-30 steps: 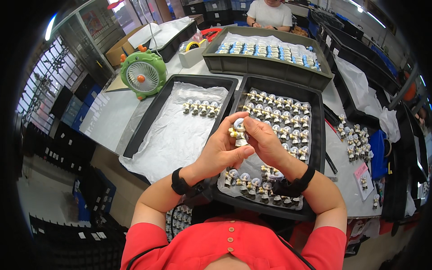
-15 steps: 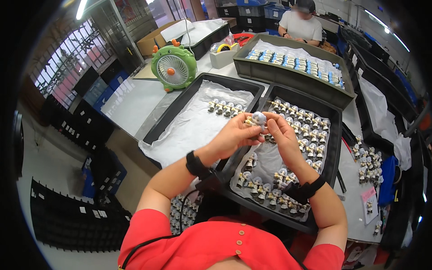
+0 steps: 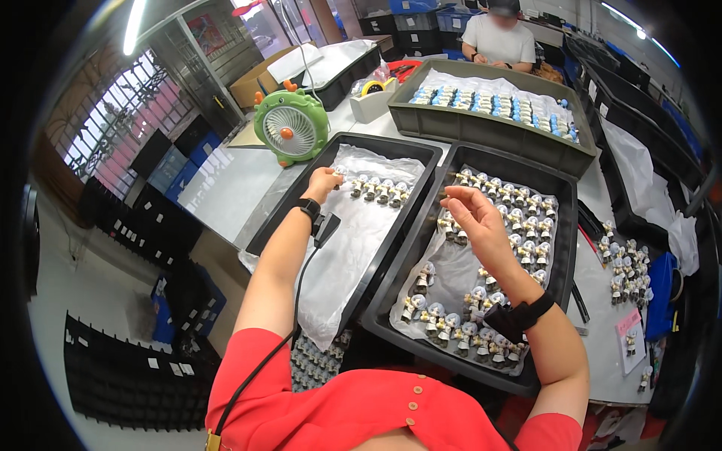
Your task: The person repeatedly picks small cylindrical components from a tray, rotates them in both hands, and places them into a second tray. The process is repetitive and involves handling each item individually without using tools.
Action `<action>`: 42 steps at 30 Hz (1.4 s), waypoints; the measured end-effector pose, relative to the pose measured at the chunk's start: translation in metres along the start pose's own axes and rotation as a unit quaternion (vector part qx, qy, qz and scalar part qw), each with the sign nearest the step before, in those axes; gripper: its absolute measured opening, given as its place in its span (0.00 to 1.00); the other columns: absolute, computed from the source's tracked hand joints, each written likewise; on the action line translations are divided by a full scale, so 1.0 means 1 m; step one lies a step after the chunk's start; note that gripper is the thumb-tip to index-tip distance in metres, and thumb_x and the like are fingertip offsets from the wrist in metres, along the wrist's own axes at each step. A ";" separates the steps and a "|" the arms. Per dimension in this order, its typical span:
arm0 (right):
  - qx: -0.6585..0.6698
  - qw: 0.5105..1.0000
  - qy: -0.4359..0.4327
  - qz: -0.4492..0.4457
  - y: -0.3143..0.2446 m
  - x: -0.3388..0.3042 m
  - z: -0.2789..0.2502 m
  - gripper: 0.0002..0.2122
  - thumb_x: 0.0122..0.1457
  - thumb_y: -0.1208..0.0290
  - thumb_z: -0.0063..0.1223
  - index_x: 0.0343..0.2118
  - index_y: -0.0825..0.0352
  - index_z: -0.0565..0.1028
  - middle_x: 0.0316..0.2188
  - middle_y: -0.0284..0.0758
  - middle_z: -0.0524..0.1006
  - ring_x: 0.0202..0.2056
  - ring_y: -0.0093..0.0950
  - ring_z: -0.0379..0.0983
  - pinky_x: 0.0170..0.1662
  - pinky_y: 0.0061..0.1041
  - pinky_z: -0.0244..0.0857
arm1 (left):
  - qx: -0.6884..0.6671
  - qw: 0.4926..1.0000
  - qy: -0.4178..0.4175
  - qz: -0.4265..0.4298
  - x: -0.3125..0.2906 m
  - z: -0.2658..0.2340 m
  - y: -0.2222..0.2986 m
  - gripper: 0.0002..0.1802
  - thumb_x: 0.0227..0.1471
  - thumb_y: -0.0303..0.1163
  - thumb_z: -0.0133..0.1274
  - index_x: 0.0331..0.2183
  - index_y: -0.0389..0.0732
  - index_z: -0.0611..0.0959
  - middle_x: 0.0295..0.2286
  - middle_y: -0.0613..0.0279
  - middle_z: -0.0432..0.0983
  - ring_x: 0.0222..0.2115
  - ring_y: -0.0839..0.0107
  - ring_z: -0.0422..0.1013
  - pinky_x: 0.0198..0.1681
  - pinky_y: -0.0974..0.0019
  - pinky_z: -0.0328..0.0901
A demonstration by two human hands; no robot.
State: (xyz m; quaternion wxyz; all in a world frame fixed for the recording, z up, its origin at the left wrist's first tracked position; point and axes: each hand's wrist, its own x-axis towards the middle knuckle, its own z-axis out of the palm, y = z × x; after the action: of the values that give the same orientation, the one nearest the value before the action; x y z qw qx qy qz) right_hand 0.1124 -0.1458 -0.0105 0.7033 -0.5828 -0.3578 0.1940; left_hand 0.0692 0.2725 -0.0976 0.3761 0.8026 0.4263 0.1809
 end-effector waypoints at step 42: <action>-0.215 0.970 -0.085 0.080 0.043 0.009 -0.021 0.12 0.53 0.71 0.54 0.39 0.70 0.73 0.33 0.35 0.77 0.35 0.22 0.73 0.40 0.21 0.66 | 0.030 0.989 -0.032 0.140 -0.034 -0.016 0.019 0.23 0.41 0.39 0.60 0.39 0.37 0.78 0.35 0.50 0.76 0.34 0.62 0.73 0.39 0.67 0.66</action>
State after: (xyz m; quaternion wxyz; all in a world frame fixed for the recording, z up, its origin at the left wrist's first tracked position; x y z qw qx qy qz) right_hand 0.1394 -0.1432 -0.0503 0.5105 -0.7288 -0.4015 0.2168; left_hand 0.0500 0.2457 -0.0719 0.3361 0.8706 0.3031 0.1928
